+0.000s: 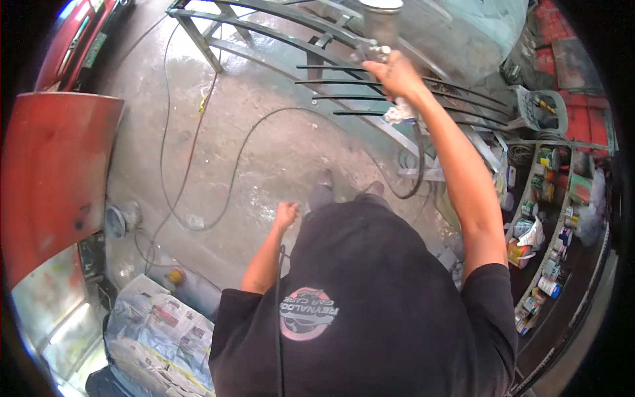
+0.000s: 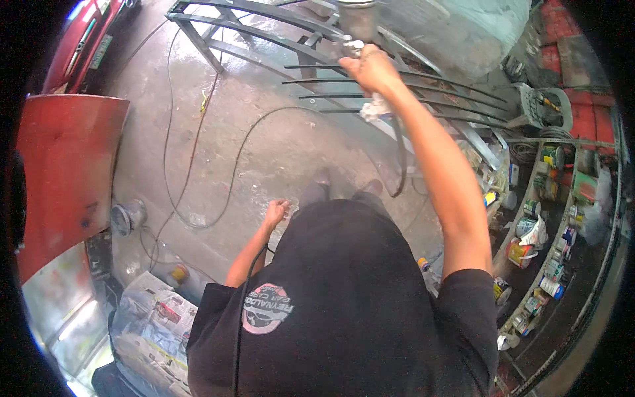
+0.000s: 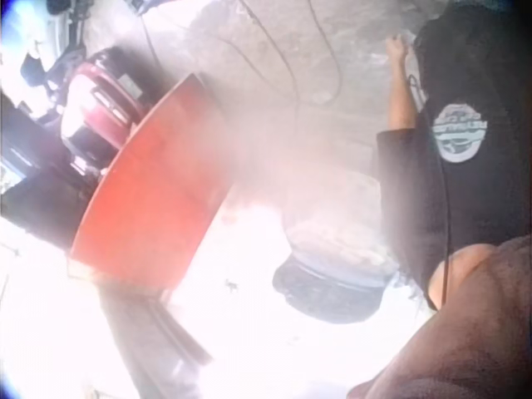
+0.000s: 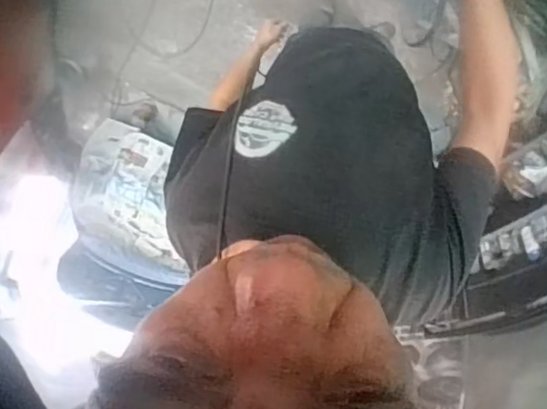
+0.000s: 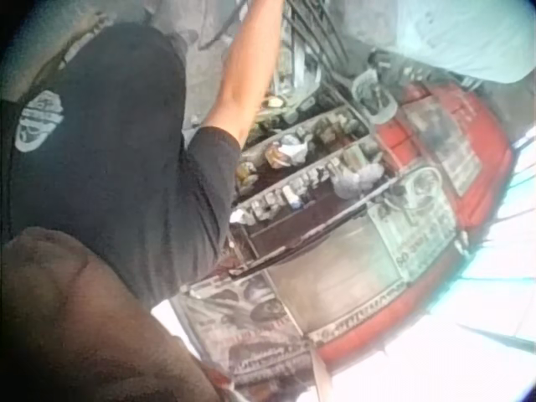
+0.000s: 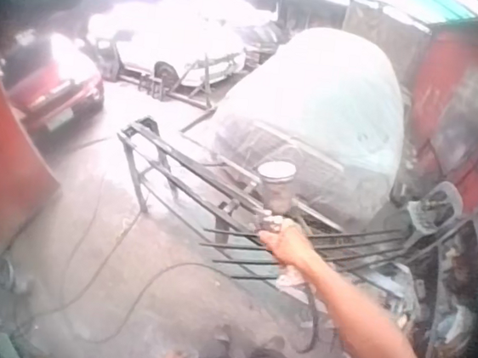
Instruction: The person uses a spray gun to paint several long thin strips, then picks up and organizes various plastic car trim components by hand.
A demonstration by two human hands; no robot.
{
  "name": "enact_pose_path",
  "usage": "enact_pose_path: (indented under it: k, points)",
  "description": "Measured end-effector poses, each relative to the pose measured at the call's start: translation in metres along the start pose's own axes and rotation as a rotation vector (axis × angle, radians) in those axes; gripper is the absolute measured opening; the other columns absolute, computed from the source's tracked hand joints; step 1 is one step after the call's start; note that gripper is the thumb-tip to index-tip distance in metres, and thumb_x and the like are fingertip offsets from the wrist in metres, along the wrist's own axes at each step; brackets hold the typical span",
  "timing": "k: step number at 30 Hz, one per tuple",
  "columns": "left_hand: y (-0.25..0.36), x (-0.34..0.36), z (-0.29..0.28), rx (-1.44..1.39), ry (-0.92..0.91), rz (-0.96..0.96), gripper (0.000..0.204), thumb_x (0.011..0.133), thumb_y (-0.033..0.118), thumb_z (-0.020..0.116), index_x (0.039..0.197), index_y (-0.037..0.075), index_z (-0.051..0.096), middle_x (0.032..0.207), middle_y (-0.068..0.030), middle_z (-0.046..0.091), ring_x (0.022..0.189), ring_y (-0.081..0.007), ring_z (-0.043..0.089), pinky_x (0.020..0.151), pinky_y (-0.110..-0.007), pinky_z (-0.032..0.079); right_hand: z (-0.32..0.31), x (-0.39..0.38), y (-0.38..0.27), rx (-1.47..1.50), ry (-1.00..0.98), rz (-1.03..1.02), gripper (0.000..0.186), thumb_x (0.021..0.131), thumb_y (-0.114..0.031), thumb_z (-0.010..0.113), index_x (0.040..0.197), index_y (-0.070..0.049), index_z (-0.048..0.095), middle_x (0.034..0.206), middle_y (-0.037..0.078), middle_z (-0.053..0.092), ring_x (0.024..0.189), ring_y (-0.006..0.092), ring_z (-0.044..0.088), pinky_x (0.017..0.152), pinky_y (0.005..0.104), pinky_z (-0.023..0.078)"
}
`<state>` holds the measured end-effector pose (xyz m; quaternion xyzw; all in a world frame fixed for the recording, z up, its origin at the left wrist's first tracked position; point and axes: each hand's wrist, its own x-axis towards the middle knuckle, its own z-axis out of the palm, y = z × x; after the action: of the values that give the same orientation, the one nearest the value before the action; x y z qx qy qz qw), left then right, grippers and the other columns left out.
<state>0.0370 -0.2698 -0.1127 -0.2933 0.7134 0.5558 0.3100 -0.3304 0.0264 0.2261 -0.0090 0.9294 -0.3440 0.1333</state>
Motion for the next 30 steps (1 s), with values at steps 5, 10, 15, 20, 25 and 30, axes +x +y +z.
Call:
enact_pose_path:
  k: [5, 10, 15, 20, 25, 30]
  points:
    - [0.004, -0.007, -0.017, 0.045, 0.042, -0.017, 0.029, 0.092, 0.023, 0.062, 0.095, -0.005, 0.070, 0.073, -0.0108, 0.067, 0.062, -0.0184, 0.063, 0.055, -0.035, 0.051, 0.053, 0.013, -0.045, 0.175, -0.050, -0.154, 0.048, 0.088, -0.039, 0.072, 0.083, 0.006, 0.057, 0.063, 0.010, 0.061, 0.041, 0.0165, 0.054, 0.039, 0.0320, 0.044]
    - [-0.013, -0.007, -0.018, 0.038, 0.036, -0.038, 0.030, 0.091, 0.024, 0.062, 0.090, -0.005, 0.069, 0.072, -0.0111, 0.067, 0.062, -0.0197, 0.063, 0.055, -0.036, 0.052, 0.049, 0.016, -0.066, 0.283, -0.128, -0.134, 0.050, 0.086, -0.039, 0.073, 0.083, 0.009, 0.059, 0.067, 0.012, 0.063, 0.042, 0.0160, 0.055, 0.036, 0.0315, 0.042]
    - [0.006, -0.007, -0.005, 0.045, 0.015, -0.050, 0.031, 0.090, 0.025, 0.064, 0.094, -0.004, 0.071, 0.076, -0.0118, 0.069, 0.062, -0.0193, 0.064, 0.056, -0.035, 0.052, 0.009, 0.021, -0.014, 0.154, -0.122, -0.055, 0.050, 0.087, -0.040, 0.072, 0.080, 0.008, 0.059, 0.057, 0.013, 0.062, 0.043, 0.0207, 0.058, 0.046, 0.0352, 0.048]
    - [0.027, 0.007, 0.012, 0.093, -0.004, -0.062, 0.032, 0.090, 0.025, 0.064, 0.100, -0.004, 0.072, 0.079, -0.0111, 0.070, 0.064, -0.0185, 0.065, 0.055, -0.034, 0.052, -0.074, -0.010, 0.058, 0.118, -0.024, -0.014, 0.051, 0.086, -0.038, 0.073, 0.069, 0.008, 0.061, 0.051, 0.011, 0.056, 0.036, 0.0185, 0.053, 0.036, 0.0332, 0.043]
    - [0.055, 0.008, 0.041, 0.132, -0.026, -0.009, 0.034, 0.091, 0.024, 0.062, 0.105, -0.006, 0.071, 0.082, -0.0117, 0.070, 0.069, -0.0201, 0.066, 0.056, -0.034, 0.053, -0.157, -0.039, 0.153, 0.138, 0.096, 0.166, 0.046, 0.088, -0.034, 0.071, 0.070, 0.008, 0.061, 0.053, 0.008, 0.056, 0.037, 0.0159, 0.051, 0.034, 0.0326, 0.042]
    - [0.085, 0.002, 0.090, 0.156, -0.050, -0.038, 0.034, 0.092, 0.023, 0.061, 0.107, -0.007, 0.070, 0.088, -0.0146, 0.071, 0.074, -0.0210, 0.068, 0.060, -0.035, 0.056, -0.234, -0.058, 0.250, 0.170, 0.205, 0.229, 0.039, 0.090, -0.029, 0.069, 0.076, 0.007, 0.062, 0.062, 0.009, 0.060, 0.040, 0.0140, 0.051, 0.033, 0.0318, 0.040]
